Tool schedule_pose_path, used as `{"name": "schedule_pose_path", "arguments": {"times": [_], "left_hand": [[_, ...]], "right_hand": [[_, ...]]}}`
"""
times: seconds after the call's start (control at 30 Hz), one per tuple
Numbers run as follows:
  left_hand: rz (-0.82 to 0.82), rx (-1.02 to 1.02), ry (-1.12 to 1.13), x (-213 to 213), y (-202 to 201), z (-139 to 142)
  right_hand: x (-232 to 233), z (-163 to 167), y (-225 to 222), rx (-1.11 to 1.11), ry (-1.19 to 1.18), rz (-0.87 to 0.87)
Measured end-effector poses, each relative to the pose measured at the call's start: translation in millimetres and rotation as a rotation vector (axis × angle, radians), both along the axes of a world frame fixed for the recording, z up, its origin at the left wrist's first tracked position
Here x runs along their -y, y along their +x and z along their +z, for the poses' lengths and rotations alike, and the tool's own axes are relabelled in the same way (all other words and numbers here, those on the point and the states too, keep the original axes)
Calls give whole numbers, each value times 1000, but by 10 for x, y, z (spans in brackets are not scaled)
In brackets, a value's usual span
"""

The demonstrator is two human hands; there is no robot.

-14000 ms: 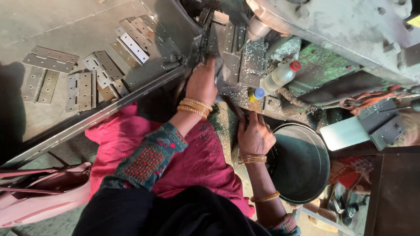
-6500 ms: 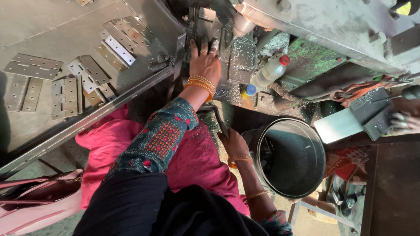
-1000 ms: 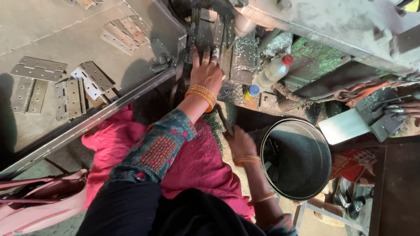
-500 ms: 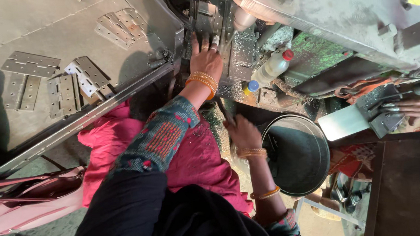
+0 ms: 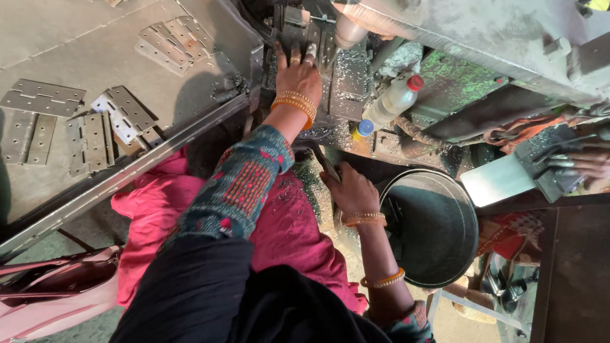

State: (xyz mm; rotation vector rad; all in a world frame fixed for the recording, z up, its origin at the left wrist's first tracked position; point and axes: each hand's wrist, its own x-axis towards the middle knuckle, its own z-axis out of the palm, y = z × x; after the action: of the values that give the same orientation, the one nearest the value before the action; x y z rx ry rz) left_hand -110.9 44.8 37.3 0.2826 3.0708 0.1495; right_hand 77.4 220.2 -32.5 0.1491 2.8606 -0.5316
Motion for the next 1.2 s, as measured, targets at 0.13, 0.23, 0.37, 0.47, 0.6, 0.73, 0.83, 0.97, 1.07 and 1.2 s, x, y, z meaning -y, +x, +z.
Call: {"name": "schedule_pose_path", "arguments": {"times": [0.13, 0.23, 0.37, 0.47, 0.6, 0.73, 0.83, 0.97, 1.07, 1.2], "left_hand": [[13, -40, 23, -71, -17, 42], [16, -63, 27, -77, -24, 21], [21, -19, 27, -35, -79, 2], [-16, -146, 22, -9, 75, -97], [-121, -452, 25, 176, 683, -361], [-215, -523, 109, 479, 936, -275], [-114, -416, 411, 355, 687, 62], [-36, -551, 77, -171, 412, 332], [28, -100, 29, -253, 424, 249], [12, -228, 221, 70, 623, 2]], "right_hand": [[107, -205, 166, 34, -164, -57], [143, -489, 339, -10, -13, -98], [80, -467, 293, -159, -108, -21], [90, -65, 117, -421, -44, 53], [235, 571, -48, -524, -108, -58], [377, 912, -124, -456, -8, -103], [397, 988, -142, -591, -97, -30], [359, 1000, -179, -467, -102, -77], [335, 986, -178, -423, -72, -97], [356, 985, -126, -437, -121, -148]]}}
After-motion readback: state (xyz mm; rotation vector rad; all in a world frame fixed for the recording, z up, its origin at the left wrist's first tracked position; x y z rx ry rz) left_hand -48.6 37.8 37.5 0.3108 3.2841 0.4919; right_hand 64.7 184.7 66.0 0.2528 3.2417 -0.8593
